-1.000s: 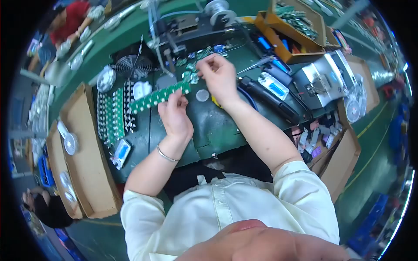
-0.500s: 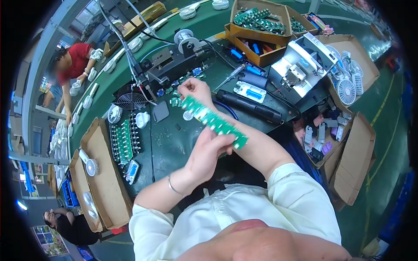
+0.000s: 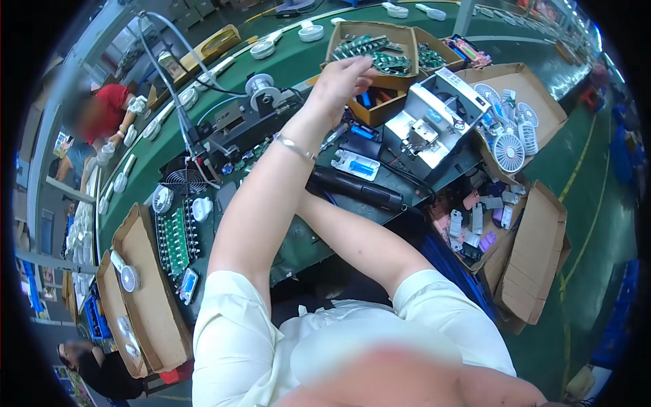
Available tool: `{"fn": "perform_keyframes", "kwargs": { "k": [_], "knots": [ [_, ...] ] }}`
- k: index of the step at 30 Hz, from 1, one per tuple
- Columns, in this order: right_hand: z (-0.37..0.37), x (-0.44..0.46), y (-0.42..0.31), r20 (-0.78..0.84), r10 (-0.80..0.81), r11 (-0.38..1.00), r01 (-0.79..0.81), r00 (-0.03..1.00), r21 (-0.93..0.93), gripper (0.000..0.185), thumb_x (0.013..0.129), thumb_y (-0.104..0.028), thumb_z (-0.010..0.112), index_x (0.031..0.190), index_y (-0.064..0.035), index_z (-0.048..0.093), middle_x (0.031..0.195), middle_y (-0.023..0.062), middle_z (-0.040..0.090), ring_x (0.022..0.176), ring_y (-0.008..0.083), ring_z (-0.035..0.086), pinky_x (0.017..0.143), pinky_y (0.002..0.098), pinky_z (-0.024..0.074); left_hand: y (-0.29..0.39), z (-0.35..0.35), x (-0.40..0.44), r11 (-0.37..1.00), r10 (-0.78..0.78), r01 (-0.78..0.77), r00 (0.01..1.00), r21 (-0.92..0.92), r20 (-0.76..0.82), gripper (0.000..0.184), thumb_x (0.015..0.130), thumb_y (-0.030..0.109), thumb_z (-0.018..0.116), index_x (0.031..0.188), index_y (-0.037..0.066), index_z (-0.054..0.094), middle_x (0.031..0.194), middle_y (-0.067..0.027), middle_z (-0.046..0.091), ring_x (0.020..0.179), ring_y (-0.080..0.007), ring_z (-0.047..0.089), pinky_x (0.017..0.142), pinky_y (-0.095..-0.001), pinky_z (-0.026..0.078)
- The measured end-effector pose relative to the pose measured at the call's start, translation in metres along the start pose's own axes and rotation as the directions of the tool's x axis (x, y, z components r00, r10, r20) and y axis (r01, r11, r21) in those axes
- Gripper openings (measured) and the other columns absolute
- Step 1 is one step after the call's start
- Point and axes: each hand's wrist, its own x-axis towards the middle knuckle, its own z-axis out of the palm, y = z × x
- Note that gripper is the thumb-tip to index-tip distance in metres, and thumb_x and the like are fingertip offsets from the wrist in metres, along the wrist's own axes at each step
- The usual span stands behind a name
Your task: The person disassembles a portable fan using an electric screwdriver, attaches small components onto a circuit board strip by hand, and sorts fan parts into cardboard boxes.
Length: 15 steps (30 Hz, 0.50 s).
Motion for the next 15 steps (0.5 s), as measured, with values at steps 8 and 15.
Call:
{"fn": "perform_keyframes", "kwargs": {
  "k": [8,15],
  "knots": [
    [0.026,-0.002,-0.059,-0.166,-0.373,0.449,0.021,0.913,-0.893,0.017,0.088,-0.019,0.060,0.092,-0.0025,0.062,0.082,0.0121,0.064,0.074,0.0201,0.061,0.066,0.0320,0.0484,0.081,0.029,-0.161,0.909,0.375,-0.360,0.927,-0.210,0.034,0.022,0.086,0.017,0.062,0.104,0.003,0.061,0.071,0.0010,0.054,0.056,-0.0049,0.043,0.050,-0.0179,0.031],
    [0.036,0.002,-0.074,-0.425,0.004,0.889,-0.198,0.905,-0.413,0.008,0.080,-0.007,0.064,0.078,0.0004,0.061,0.067,0.0063,0.063,0.058,0.0127,0.061,0.054,0.0266,0.0479,0.121,-0.009,-0.268,0.603,0.772,-0.594,0.603,-0.533,0.201,0.017,0.084,0.016,0.068,0.098,0.014,0.059,0.068,0.0016,0.055,0.049,-0.0074,0.046,0.044,-0.0201,0.033]
  ]
}}
